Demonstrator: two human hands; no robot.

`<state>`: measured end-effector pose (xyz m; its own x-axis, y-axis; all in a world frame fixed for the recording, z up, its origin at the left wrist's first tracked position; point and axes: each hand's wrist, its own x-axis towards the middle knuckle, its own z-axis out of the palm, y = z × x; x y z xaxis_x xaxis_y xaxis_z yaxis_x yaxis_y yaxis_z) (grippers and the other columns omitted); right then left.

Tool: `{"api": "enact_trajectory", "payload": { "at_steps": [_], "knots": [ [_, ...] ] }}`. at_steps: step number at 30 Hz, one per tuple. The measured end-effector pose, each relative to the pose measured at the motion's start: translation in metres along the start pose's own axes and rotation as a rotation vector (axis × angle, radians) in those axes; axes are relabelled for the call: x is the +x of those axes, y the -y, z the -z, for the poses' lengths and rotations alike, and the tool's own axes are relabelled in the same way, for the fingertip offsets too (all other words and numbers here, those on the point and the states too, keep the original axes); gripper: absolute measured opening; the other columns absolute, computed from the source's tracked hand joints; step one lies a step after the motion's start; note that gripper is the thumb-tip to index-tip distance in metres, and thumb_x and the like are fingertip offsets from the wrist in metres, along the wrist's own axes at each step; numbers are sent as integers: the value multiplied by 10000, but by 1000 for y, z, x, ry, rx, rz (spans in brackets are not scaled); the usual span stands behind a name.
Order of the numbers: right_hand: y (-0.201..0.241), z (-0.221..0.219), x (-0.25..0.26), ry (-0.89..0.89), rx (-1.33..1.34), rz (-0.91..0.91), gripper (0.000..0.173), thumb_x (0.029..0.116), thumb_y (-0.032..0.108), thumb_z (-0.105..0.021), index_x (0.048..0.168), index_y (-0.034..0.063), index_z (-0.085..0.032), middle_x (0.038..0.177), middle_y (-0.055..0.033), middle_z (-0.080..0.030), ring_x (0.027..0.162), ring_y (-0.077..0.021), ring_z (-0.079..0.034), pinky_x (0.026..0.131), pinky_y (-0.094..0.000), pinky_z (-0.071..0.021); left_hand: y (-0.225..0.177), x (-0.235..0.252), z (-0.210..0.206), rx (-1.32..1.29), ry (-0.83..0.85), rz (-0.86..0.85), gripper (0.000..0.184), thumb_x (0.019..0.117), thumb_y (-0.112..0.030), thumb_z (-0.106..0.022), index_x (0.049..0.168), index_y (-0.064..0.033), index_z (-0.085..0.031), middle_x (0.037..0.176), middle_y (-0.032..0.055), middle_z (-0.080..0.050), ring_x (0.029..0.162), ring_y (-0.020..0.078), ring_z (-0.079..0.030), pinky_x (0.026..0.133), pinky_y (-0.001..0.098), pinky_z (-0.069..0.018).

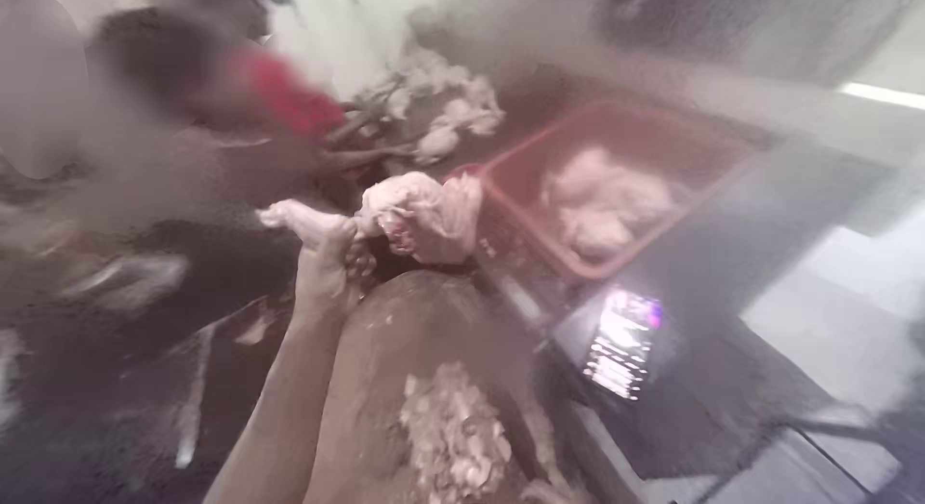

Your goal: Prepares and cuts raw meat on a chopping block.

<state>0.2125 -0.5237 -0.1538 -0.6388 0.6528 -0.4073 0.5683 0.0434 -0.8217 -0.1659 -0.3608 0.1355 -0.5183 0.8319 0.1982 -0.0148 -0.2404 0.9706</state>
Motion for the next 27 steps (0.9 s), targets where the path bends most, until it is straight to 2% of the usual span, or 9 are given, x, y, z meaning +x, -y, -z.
{"api": "enact_trajectory", "payload": {
  "at_steps": [2,6,11,13,16,18,20,22,27],
  "knots": [
    [-3,-4,-3,-74,-1,96,256,987,78,-566,1138,92,-772,1221,-228,-688,1081,-383,-691,951,-575,-549,-31,-51,61,55,-180,19,134,1003,-205,-594,880,-153,-612,615,-50,-524,471,33,-467,448,186,-448],
    [-30,-12,3,-66,-36,183,311,968,2,-516,1124,86,-772,1183,-172,-723,1135,-358,-676,1020,-573,-516,-47,-119,170,458,-345,173,82,1017,-165,-613,1024,-84,-609,661,-16,-575,497,61,-497,469,220,-452],
    [-35,-25,4,-265,-13,311,275,954,-62,-485,1103,-53,-716,1116,-208,-706,1094,-293,-676,1018,-462,-528,-34,-174,262,897,-527,279,427,990,-365,-649,1258,-34,-615,984,155,-686,822,255,-669,762,495,-568],
    [-17,-38,-2,-304,-85,275,284,962,-49,-469,1128,-61,-699,1140,-228,-690,1110,-320,-662,1023,-490,-516,-21,-215,263,954,-590,190,439,1014,-353,-629,1275,-1,-615,1026,156,-707,879,243,-705,816,482,-595],
    [28,-84,-25,-366,-105,164,283,974,-12,-455,1121,-72,-689,1128,-223,-690,1077,-304,-668,988,-490,-527,52,-342,264,875,-50,411,488,1013,-230,-606,1427,13,-522,1269,183,-651,1145,243,-650,1032,416,-522],
    [56,-122,-34,-377,-74,114,291,966,-7,-453,1110,-46,-702,1106,-186,-703,1036,-258,-678,957,-458,-545,112,-417,286,742,531,547,416,1017,-277,-624,1354,-32,-616,1242,163,-692,1124,270,-681,1017,490,-534],
    [72,-164,-40,-349,-47,74,304,963,22,-455,1119,-27,-710,1111,-162,-706,1023,-229,-679,941,-444,-551,138,-447,314,647,867,598,384,1048,-357,-570,1370,-167,-658,1253,59,-720,1117,215,-701,1012,508,-538],
    [85,-203,-47,-299,23,53,286,973,19,-464,1091,-35,-719,1074,-133,-712,954,-166,-679,889,-374,-567,125,-450,342,610,759,718,408,1062,-386,-521,1434,-239,-602,1247,32,-718,1103,178,-699,1024,468,-538],
    [64,-272,-44,-162,11,160,296,992,29,-469,1112,59,-739,1133,-76,-721,1085,-151,-674,1000,-363,-547,85,-381,394,376,259,422,283,1064,-143,-501,1268,-47,-673,1041,42,-756,901,133,-722,847,337,-606]
  ]
}}
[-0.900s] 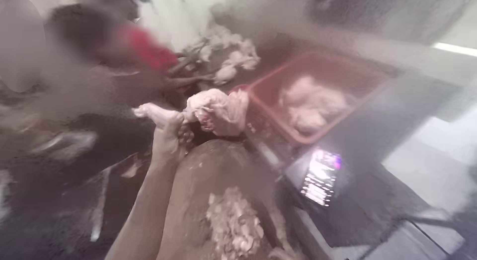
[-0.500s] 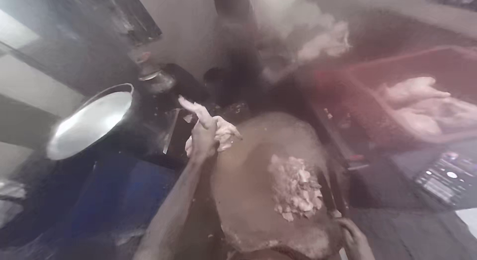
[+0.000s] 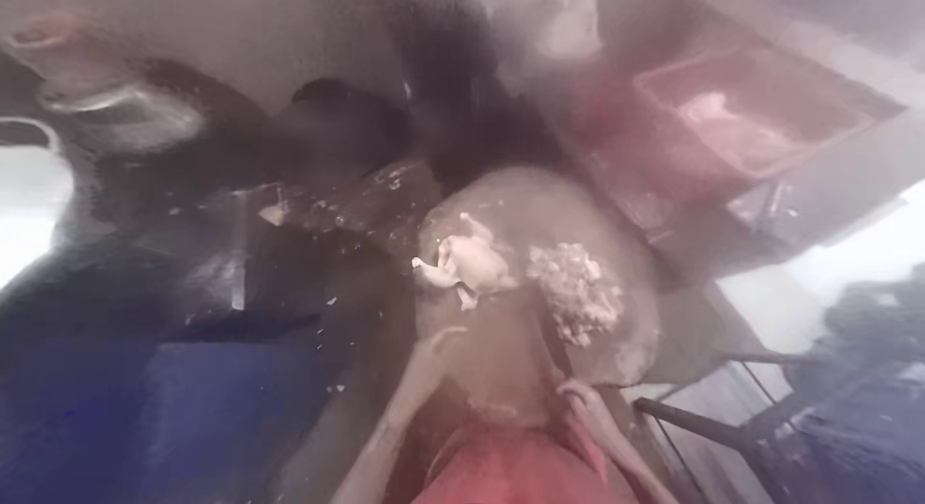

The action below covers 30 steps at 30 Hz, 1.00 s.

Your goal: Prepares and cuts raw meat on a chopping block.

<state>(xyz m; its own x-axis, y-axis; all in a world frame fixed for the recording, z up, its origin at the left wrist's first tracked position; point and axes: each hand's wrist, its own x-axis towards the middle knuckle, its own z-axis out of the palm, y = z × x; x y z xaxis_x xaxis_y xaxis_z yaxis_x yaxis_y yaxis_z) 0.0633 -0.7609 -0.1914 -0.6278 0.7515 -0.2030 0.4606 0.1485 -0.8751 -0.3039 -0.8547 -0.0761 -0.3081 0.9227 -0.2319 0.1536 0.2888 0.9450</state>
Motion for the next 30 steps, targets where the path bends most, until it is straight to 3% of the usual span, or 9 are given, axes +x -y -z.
{"api": "enact_trajectory", "payload": {
  "at_steps": [3,7,11,14,16,20,23,28,30],
  "knots": [
    [1,-11,-2,14,-1,7,291,994,14,-476,1113,44,-739,1155,-99,-712,1127,-180,-656,1027,-379,-528,-18,56,23,67,-160,-120,287,1071,-139,-468,1228,-26,-681,1072,59,-736,947,118,-702,876,323,-588],
    [-4,-5,0,30,-30,-42,300,1016,38,-467,1146,105,-729,1189,-40,-711,1098,-127,-669,994,-366,-554,-50,152,12,467,-28,-195,344,1080,-197,-440,1337,-113,-653,1301,102,-681,1207,224,-644,1071,463,-497],
    [-8,-7,2,53,-61,-79,321,1023,45,-456,1211,81,-713,1253,-77,-699,1168,-159,-659,1051,-384,-526,-107,173,-10,838,38,53,399,1043,-268,-554,1368,-44,-615,1362,229,-612,1286,403,-567,1066,609,-434],
    [0,-2,0,34,-46,-75,303,1012,9,-465,1199,2,-702,1234,-152,-692,1173,-217,-655,1064,-390,-509,-64,225,-3,1012,-130,187,456,889,-378,-668,1265,-121,-681,1299,198,-647,1230,411,-590,996,672,-462],
    [5,-2,-4,21,-33,-55,305,997,-12,-472,1183,-15,-714,1229,-167,-695,1191,-226,-647,1085,-379,-491,-30,255,16,1055,-56,222,482,970,-445,-593,1303,-105,-670,1341,207,-630,1273,421,-568,1028,683,-440],
    [-2,1,0,41,-14,39,315,984,-19,-489,1175,39,-732,1227,-130,-703,1213,-209,-635,1104,-370,-479,0,221,65,999,157,371,471,1006,-353,-598,1286,24,-633,1213,284,-663,1125,452,-644,957,679,-486],
    [-12,2,2,68,92,29,320,990,-6,-476,1156,63,-741,1204,-96,-716,1186,-182,-650,1085,-376,-503,20,151,63,747,246,566,388,1041,-329,-544,1167,20,-658,1008,174,-701,868,278,-683,824,501,-560],
    [-15,12,7,130,174,-4,321,1013,20,-456,1199,60,-714,1228,-80,-709,1163,-153,-663,1054,-361,-528,59,66,-3,721,136,598,512,1035,-437,-549,1260,12,-650,1190,243,-685,1115,370,-672,995,587,-511],
    [-13,19,9,160,184,-20,321,1024,31,-456,1230,71,-699,1236,-78,-704,1139,-155,-672,1025,-369,-548,63,57,-26,595,93,604,445,1052,-340,-541,1304,19,-616,1200,229,-677,1097,333,-672,994,538,-520]
  ]
}}
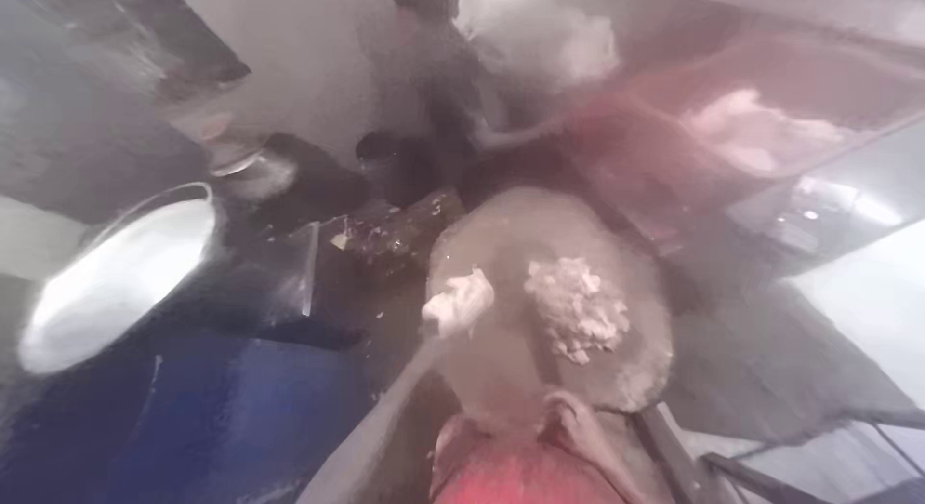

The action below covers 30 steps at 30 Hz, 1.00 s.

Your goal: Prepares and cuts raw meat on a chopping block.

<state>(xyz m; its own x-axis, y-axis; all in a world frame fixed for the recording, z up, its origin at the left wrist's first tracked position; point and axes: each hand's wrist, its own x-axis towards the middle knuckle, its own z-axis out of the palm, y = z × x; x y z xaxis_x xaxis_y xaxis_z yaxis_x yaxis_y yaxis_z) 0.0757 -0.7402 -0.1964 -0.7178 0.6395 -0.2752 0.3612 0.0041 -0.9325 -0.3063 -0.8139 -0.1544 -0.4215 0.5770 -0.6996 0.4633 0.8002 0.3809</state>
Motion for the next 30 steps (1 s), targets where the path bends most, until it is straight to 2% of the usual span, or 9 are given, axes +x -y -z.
{"api": "enact_trajectory", "payload": {
  "at_steps": [4,7,11,13,15,18,21,26,30],
  "knots": [
    [8,10,6,76,-71,-25,405,1055,69,-403,1395,130,-613,1322,-95,-663,1123,-181,-670,995,-398,-548,-16,-3,-39,-612,63,107,350,1068,-306,-516,1215,-5,-616,915,93,-684,733,180,-658,697,368,-577],
    [15,6,8,78,-132,-2,422,1066,68,-403,1446,127,-577,1407,-106,-623,1282,-208,-608,1127,-416,-471,-29,6,-51,-891,157,145,250,1054,-275,-526,1171,-61,-580,808,44,-605,659,165,-605,641,363,-565],
    [15,-5,4,-2,-208,118,481,1042,88,-461,1523,70,-468,1413,-161,-603,1273,-232,-613,1109,-424,-486,-58,-32,-18,-1125,311,6,136,1060,-158,-433,997,-96,-537,665,6,-558,557,125,-558,566,304,-533],
    [23,-11,-2,-58,-150,-4,653,1000,110,-524,1606,75,-283,1512,-175,-505,1322,-234,-573,1113,-426,-479,-55,-52,11,-1107,371,-89,151,1047,-113,-425,1004,-104,-569,695,-20,-575,586,97,-565,591,268,-533],
    [29,-13,-6,-150,-70,-252,733,1005,207,-578,1636,173,-207,1397,-157,-596,1095,-217,-686,927,-446,-582,-34,-46,23,-1011,327,-194,155,1076,-160,-455,1075,-85,-591,759,-26,-599,635,83,-581,624,258,-536],
    [25,-17,-3,-171,-64,-501,531,1043,511,-500,1367,93,-553,838,-111,-656,610,-203,-609,588,-423,-550,-11,-55,22,-636,150,-337,272,1062,-220,-538,1111,37,-611,870,96,-633,724,144,-614,670,300,-539],
    [53,-34,7,-234,-161,-429,530,1070,484,-436,1298,43,-621,997,-139,-710,861,-229,-693,801,-466,-587,-50,-122,52,-418,115,-47,335,1062,-166,-543,1252,103,-603,1191,238,-657,1087,280,-639,1025,415,-469],
    [157,-73,40,120,-446,-288,508,1103,395,-378,1435,37,-519,1204,-209,-679,1097,-332,-679,983,-527,-533,46,-43,-27,-626,170,-407,324,996,-190,-625,1220,43,-608,964,128,-691,813,163,-672,747,369,-583],
    [180,-88,79,294,-722,2,535,1060,537,-423,1412,160,-566,1164,-156,-714,1063,-339,-703,915,-590,-549,55,-42,-31,-431,176,-351,320,966,-201,-685,1202,14,-685,1101,149,-721,1013,210,-688,950,414,-548]
  ]
}}
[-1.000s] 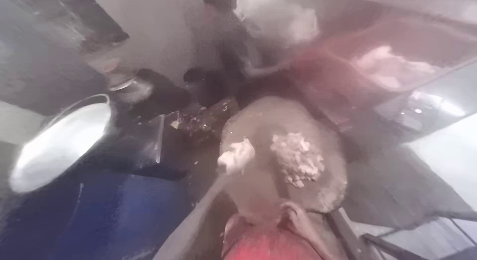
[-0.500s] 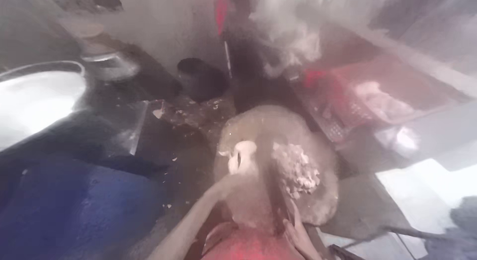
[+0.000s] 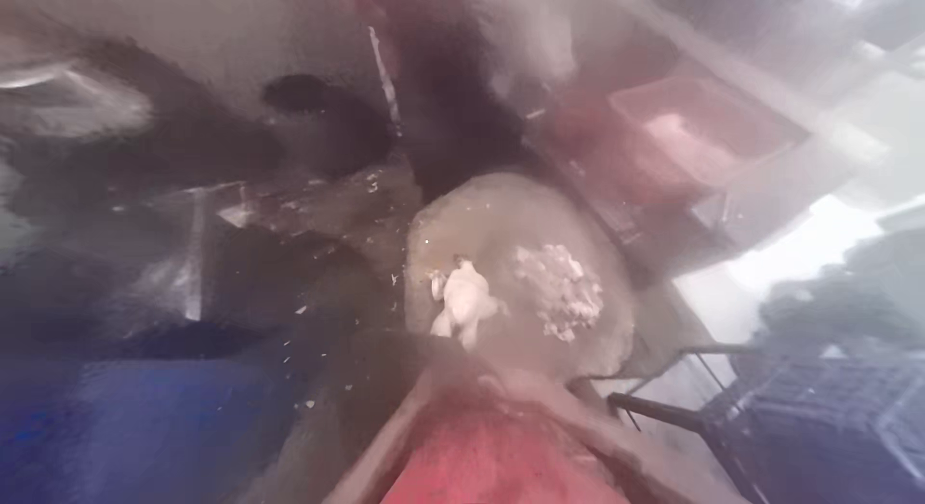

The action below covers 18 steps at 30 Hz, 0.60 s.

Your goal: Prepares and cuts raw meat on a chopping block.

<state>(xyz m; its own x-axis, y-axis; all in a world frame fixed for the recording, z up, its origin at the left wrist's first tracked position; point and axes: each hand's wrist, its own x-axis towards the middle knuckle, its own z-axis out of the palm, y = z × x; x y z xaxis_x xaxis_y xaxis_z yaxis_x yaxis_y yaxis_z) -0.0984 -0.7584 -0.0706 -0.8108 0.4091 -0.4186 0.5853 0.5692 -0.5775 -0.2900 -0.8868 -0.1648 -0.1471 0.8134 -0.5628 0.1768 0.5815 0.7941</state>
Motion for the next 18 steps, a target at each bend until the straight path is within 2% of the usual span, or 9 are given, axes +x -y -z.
{"api": "enact_trajectory", "payload": {
  "at_steps": [2,3,5,8,11,13,15,17,18],
  "knots": [
    [-34,8,3,98,-9,-108,555,1069,534,-400,1446,162,-565,1294,-171,-672,1195,-352,-649,1031,-608,-487,15,4,4,-85,-60,91,300,963,-229,-691,1169,-11,-673,1010,116,-720,897,193,-696,844,416,-589],
    [-65,10,-5,171,53,-186,568,1093,505,-346,1425,105,-573,1309,-204,-649,1226,-364,-623,1062,-601,-453,23,6,6,-66,-85,134,304,983,-262,-661,1153,-11,-665,960,108,-701,833,194,-673,792,422,-573],
    [-133,6,-37,239,156,-255,608,1106,490,-274,1373,50,-598,1265,-210,-661,1200,-332,-634,1068,-556,-463,35,1,10,48,-99,168,372,1000,-350,-634,1178,-27,-684,1001,135,-724,901,247,-705,861,491,-581],
    [-157,21,-84,274,233,-342,582,1114,451,-282,1298,10,-613,1070,-201,-685,978,-304,-679,945,-509,-532,31,-11,11,0,-62,151,346,991,-286,-659,1200,-11,-676,1026,141,-719,915,231,-696,873,462,-576],
    [-172,-4,-100,237,304,-396,590,1102,503,-280,1277,54,-621,1034,-171,-682,899,-294,-682,854,-515,-559,-2,-6,24,-361,-43,73,186,1005,-137,-607,1144,-15,-633,867,16,-664,716,84,-617,698,285,-553],
    [-175,-38,-107,134,418,-415,573,1091,519,-311,1213,74,-650,942,-114,-682,809,-232,-672,772,-460,-579,-37,-10,42,-491,-42,14,139,987,-96,-601,1106,-29,-624,834,-7,-664,690,77,-617,671,274,-554],
    [-152,-64,-112,-66,661,-424,483,1093,422,-371,1189,54,-669,896,-38,-678,793,-118,-639,774,-336,-567,-79,-12,59,-268,-106,-49,183,963,-140,-631,1107,-27,-634,867,28,-674,745,119,-650,708,324,-577],
    [-138,-84,-107,-237,827,-446,495,1099,421,-359,1187,54,-678,926,-48,-709,843,-119,-668,821,-348,-580,-120,-3,71,199,-151,-68,288,954,-261,-643,1068,-1,-688,955,143,-709,903,263,-695,835,501,-567],
    [-138,-88,-101,-256,801,-450,542,1101,462,-325,1243,71,-673,1020,-62,-737,940,-139,-698,905,-381,-587,-136,1,73,428,-135,-88,326,984,-302,-611,1081,-1,-690,1021,185,-709,997,332,-688,900,564,-535]
  ]
}}
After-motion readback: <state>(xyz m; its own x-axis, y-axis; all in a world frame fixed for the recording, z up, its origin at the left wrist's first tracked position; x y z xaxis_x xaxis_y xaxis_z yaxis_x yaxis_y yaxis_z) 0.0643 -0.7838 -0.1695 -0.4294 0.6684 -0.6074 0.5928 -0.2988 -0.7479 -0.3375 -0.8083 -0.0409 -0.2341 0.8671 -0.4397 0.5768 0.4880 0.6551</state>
